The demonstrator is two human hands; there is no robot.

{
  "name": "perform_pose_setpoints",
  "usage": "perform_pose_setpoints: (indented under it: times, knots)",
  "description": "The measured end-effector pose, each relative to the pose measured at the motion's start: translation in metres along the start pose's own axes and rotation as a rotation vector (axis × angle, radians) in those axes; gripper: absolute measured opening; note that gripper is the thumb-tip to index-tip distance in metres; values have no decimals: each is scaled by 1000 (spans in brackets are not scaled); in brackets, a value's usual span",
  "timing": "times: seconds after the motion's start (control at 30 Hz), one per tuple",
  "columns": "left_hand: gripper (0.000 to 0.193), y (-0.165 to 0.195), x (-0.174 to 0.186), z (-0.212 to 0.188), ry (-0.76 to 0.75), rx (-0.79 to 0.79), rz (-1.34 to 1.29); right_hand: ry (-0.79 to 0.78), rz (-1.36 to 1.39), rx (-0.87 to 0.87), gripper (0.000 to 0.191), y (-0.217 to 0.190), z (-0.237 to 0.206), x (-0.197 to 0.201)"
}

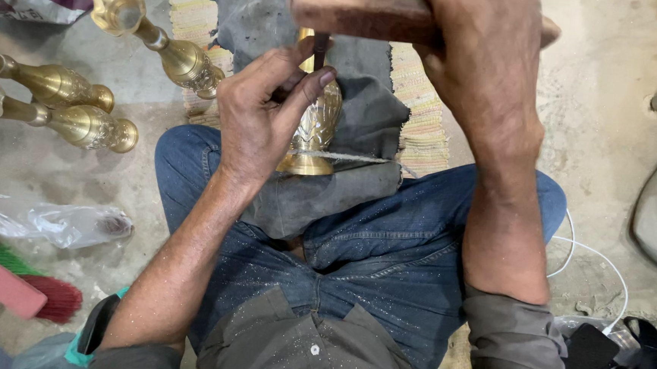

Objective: The person sits cross-legged on the floor with an engraved brass vase on their lap. They hold a punch against the vase's patterned surface and repeatedly strike it with a wooden mallet, repositioning the punch to work different spots of the design, occasionally steadying the vase and adjusting a cord around its base.

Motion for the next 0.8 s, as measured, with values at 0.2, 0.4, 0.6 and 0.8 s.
perform_pose_setpoints:
  times: [0.2,0.4,0.6,0.8]
  knots:
    - [34,5,3,3,-32,37,-17,-37,26,54,31,-9,4,-3]
    - [32,2,3,2,-36,30,-15,-82,99,-32,27,-3,-1,-4]
    - [26,0,4,3,-47,31,1,-113,333,-278,24,5,-1,-8]
    - [31,1,1,2,13,136,-64,65,-84,-18,23,1,0,-5]
Point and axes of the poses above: each hand's wrist, its own z-axis towards the middle knuckle, its own x-axis out of the back of the hand, y = z × x, the point moved 3 cm from there along z, towards the middle knuckle, and after that the axes turned 7 degrees about y, right-handed, at the moved point
